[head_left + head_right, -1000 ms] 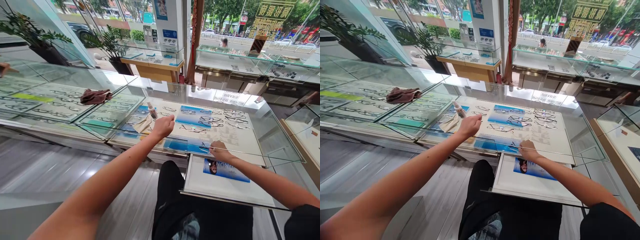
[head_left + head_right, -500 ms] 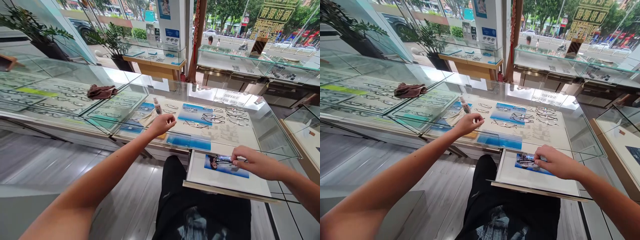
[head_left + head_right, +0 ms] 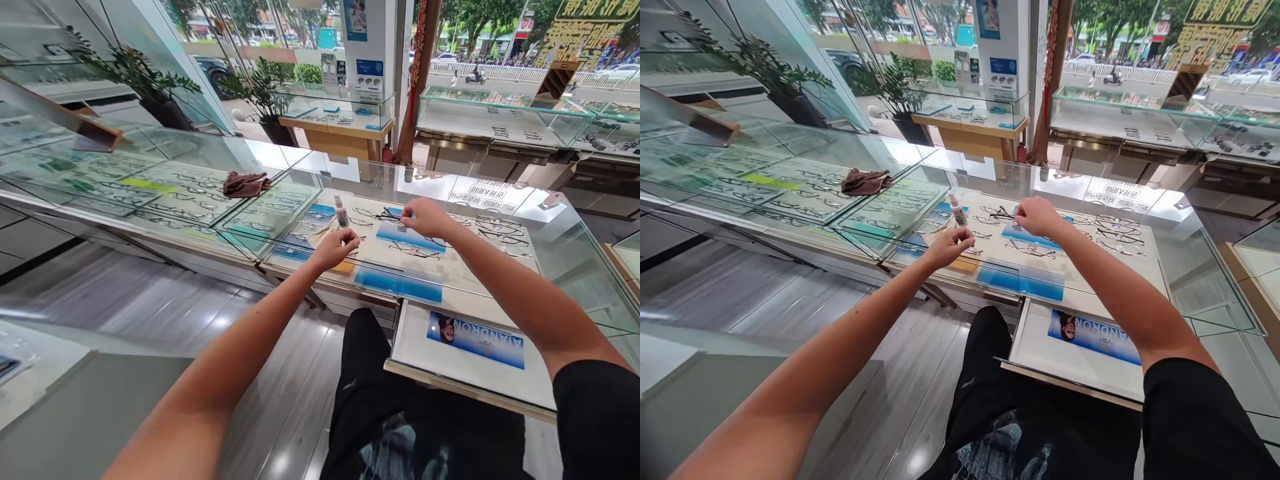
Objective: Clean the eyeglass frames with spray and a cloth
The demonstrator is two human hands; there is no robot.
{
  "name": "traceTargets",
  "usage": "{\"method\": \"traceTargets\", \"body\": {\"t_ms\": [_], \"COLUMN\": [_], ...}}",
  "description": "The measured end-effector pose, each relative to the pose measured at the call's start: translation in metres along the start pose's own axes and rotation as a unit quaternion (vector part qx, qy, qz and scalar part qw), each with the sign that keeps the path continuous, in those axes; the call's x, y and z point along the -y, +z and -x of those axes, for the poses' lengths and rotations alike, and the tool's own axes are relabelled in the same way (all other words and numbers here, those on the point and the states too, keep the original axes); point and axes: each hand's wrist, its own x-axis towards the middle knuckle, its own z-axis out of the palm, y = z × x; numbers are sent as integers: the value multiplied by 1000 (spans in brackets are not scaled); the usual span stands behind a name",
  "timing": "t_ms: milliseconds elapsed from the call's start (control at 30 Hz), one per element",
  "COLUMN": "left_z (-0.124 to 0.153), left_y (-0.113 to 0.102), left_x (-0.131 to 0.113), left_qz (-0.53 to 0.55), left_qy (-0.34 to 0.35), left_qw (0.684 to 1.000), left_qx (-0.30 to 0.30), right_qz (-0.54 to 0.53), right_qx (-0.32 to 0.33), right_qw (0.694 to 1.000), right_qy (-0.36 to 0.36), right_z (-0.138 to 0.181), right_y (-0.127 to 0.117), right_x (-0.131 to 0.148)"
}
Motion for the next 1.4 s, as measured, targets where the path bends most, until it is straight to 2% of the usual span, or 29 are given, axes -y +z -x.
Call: {"method": "traceTargets", "body": {"t_ms": [133, 333, 633, 1200, 1300, 1400], "left_z": [0, 1, 2, 3, 4, 6], "left_y": [2, 4, 3, 7, 8, 7], "left_x": [3, 1, -5, -8, -9, -11], "left_qz": [-5, -4, -2, -32, -38, -36], "left_qy": [-6, -14, -29, -34, -28, -21], "left_qw": [1000, 1000, 1000, 999, 999, 999], "left_qx": [10, 12, 10, -18, -23, -27], "right_qz": [37, 71, 57, 34, 7, -58], "right_qx": [-29, -89, -59, -36, -59, -68], "right_qw": [999, 993, 997, 999, 998, 994], "right_qy": [-4, 0, -15, 14, -5, -69], "right_z": [-27, -37, -32, -32, -15, 27], "right_y": [25, 47, 62, 51, 37, 16], "right_x": [2, -5, -5, -5, 4, 23]}}
